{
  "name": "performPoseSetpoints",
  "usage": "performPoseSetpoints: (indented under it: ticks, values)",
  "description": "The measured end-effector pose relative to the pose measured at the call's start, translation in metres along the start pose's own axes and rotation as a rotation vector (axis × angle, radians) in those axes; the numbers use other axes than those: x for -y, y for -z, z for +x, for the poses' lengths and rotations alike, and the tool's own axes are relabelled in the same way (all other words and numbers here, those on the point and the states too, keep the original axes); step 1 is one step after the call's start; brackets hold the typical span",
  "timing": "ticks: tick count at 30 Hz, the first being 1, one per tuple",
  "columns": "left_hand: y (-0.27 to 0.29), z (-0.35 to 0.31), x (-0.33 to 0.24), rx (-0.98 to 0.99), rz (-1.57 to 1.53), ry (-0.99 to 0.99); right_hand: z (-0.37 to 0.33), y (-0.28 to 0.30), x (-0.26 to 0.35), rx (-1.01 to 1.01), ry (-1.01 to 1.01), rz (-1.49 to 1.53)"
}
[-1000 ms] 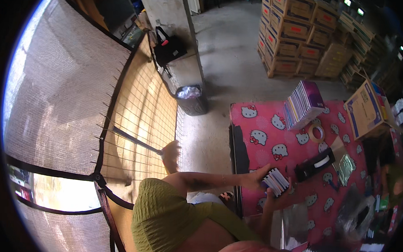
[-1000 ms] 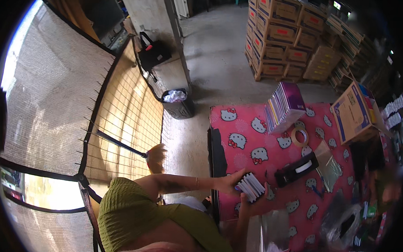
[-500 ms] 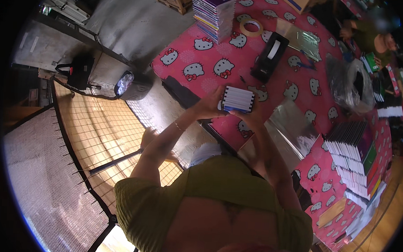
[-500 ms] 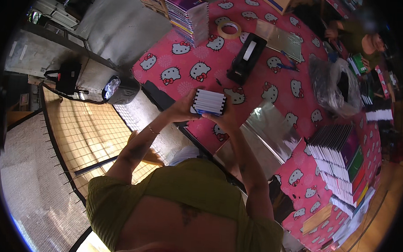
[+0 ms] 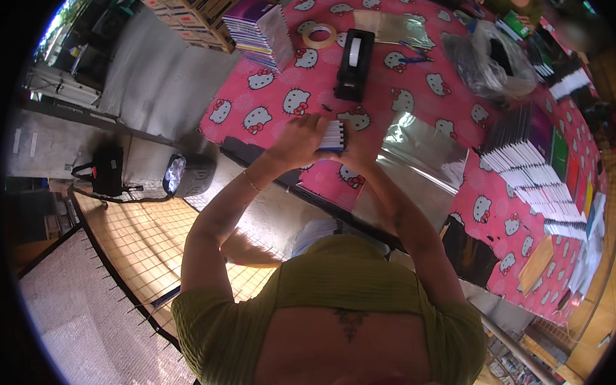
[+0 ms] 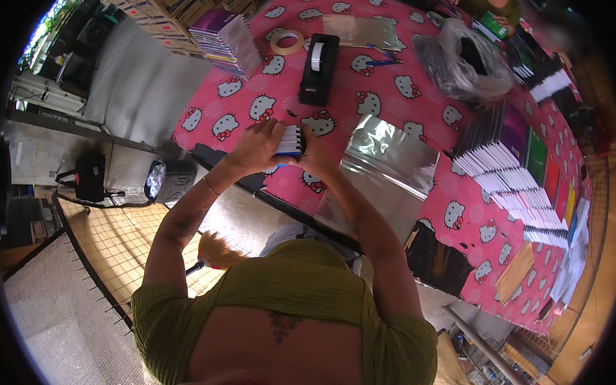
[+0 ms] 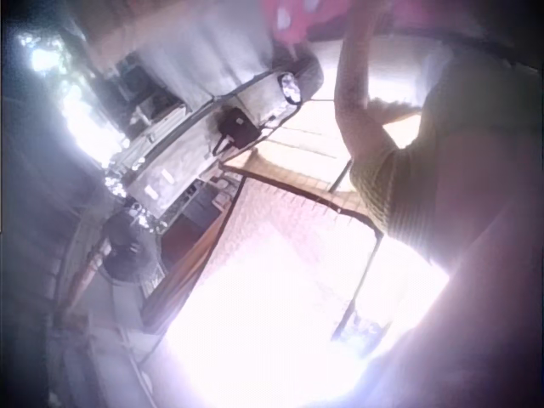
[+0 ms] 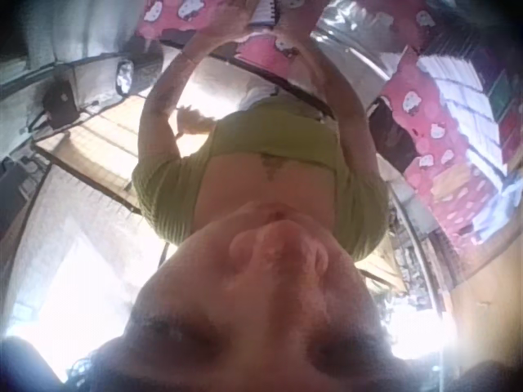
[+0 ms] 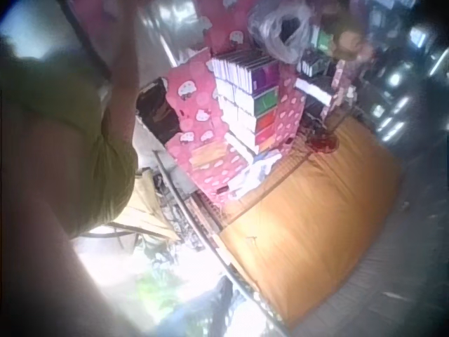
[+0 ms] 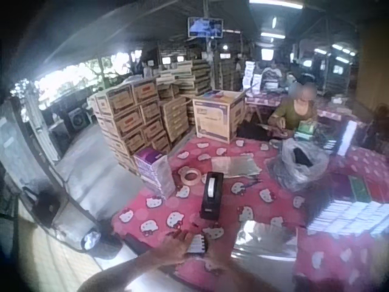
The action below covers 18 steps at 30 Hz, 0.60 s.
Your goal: The person picks up several colorful notebooks one by one from organized stacks, aligns them into a small pile, and places the pile into a clear plastic bag. They then use a tape dispenser to seal the bag and set the packaged notebooks aside.
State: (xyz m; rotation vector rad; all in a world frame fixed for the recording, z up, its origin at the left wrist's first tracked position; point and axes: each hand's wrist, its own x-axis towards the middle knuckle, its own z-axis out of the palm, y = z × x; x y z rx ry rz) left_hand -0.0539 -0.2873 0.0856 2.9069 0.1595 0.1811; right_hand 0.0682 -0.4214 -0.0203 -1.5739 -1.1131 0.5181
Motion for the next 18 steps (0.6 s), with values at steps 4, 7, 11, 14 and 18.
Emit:
performPoseSetpoints:
  ticks: [4,7,11,14,18]
  values:
    - [0.003,-0.007,-0.018,-0.208,-0.156,0.086,-0.026,0.016,0.03,-0.215,0.13,-0.109]
    - [-0.01,-0.009,-0.042,-0.314,-0.737,0.466,-0.077,0.048,0.027,-0.316,-0.285,0.434]
    - [-0.09,0.011,-0.094,-0.213,-1.172,0.653,-0.135,0.107,0.05,-0.335,-0.604,0.769]
    - [-0.108,0.037,-0.133,0.028,-1.089,0.683,-0.169,0.15,0.039,-0.394,-0.671,0.647]
    - [-0.121,0.069,-0.171,0.039,-0.645,0.599,-0.183,0.2,0.014,-0.33,-0.778,0.694]
